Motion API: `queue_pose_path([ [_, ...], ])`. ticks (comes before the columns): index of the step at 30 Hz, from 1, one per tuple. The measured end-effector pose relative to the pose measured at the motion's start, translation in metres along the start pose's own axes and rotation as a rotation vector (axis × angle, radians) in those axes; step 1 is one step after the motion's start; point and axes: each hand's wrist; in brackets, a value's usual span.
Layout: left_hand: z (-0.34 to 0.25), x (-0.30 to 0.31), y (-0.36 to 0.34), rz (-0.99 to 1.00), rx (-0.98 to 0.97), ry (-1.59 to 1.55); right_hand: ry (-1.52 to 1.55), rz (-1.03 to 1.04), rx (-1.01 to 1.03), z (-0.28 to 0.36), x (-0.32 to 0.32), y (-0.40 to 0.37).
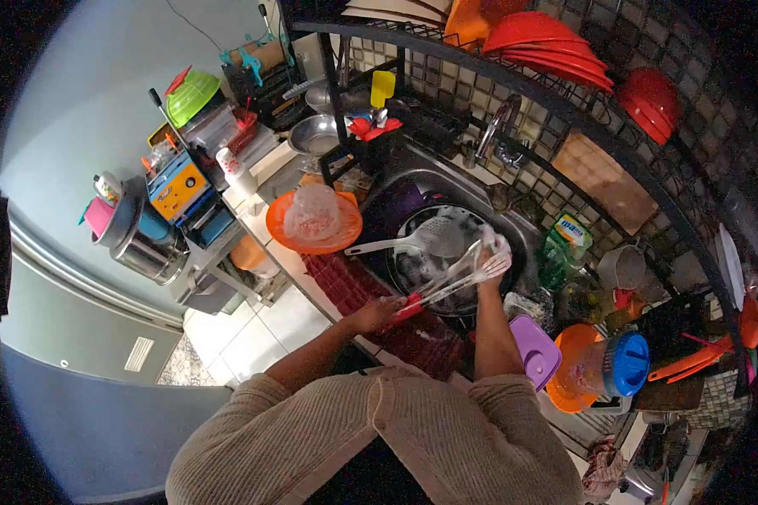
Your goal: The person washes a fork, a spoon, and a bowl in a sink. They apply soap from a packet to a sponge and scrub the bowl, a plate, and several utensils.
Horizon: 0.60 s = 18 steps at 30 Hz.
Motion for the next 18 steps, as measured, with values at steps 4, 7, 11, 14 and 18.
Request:
queue_pose_path([
  [4,-0.013,0.012,-0.007,-0.05,-0.067,-0.005,0.495,-0.071,-0.451,-0.039,-0.031,-0.006],
  [7,-0.043,0.027,-0.015,0.06,0.198,-0.315,1.213,-0.286,-0.799,0.018,-0.045,-0.025],
  [11,-0.011,0.009,0.001,0.019,0.051,-0.294,1.232,0.176,-0.985,0.028,-0.063,-0.038],
  [14,-0.043,0.022,-0.01,0.143,0.168,-0.493,1.343,0.008,-0.986,0.008,-0.052,-0.027],
  [18,-0.033,0.01,0.008,-0.024,0.006,-0.322,1.037,-0.234,-1.019,0.037,-0.04,-0.011],
])
Point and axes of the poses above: each hand's wrist, its own y-axis towards the middle knuckle, its own x-axis out of the back of the hand, z = x × y, and after that the axes turned 12 degrees about x, right-handed
